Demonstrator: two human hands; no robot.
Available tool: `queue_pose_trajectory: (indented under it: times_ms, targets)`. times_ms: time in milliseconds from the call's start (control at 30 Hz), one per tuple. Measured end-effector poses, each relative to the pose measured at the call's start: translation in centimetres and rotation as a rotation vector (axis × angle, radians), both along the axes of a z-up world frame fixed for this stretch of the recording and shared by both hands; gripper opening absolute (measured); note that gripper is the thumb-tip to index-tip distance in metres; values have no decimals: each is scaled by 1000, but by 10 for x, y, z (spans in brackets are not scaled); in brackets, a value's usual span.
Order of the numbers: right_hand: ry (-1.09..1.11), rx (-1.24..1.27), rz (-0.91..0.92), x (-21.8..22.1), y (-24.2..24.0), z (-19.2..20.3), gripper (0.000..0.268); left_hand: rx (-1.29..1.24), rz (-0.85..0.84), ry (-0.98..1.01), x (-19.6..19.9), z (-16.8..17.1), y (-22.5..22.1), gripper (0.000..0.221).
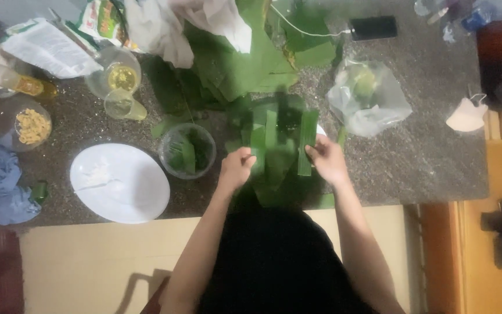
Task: Tearing and folding large green leaves into smaller pieces for food preparation
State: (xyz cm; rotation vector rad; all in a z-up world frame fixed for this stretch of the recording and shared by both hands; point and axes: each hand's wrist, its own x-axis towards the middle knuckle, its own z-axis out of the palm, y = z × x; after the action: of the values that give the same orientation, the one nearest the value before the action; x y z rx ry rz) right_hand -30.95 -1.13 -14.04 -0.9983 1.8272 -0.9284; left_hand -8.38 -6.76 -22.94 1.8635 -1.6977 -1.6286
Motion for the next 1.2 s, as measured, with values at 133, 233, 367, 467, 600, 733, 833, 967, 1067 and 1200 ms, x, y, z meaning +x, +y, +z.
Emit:
queue_pose_trajectory:
  times_ms: [133, 233, 367, 467, 600, 733, 833, 967, 1067, 1200]
  targets:
    - [-98, 74, -11, 6, 3, 3, 30, 9, -14, -32, -5, -1, 2, 25]
    - [-166, 142, -18, 16, 1, 6, 36, 10, 9, 40, -10, 8, 1, 23]
    - [-208, 224, -3, 18, 10, -31, 65, 68, -97, -7, -3, 8, 2, 58]
    - [-132, 261, 37, 17, 17, -44, 67, 106, -98, -50, 9, 14, 7, 65]
    - [-29, 286, 40, 19, 31, -56, 64, 107, -128, -74, 13, 0, 22, 69]
    - [23, 421, 67, 28, 38, -72, 62, 170, -154, -20, 0, 9, 26, 72]
    - [-32, 421, 121, 41, 41, -75, 64, 107, -212, 40, -9, 14, 32, 70]
    - [41, 445, 247, 50, 42, -75, 66, -12, -329, 153, -8, 3, 41, 68]
    - [26, 438, 233, 45, 42, -75, 66, -87, -388, 141, -3, -16, 40, 68]
    - [-46, 454, 156, 35, 40, -88, 65, 58, -370, 62, 4, -32, 31, 70]
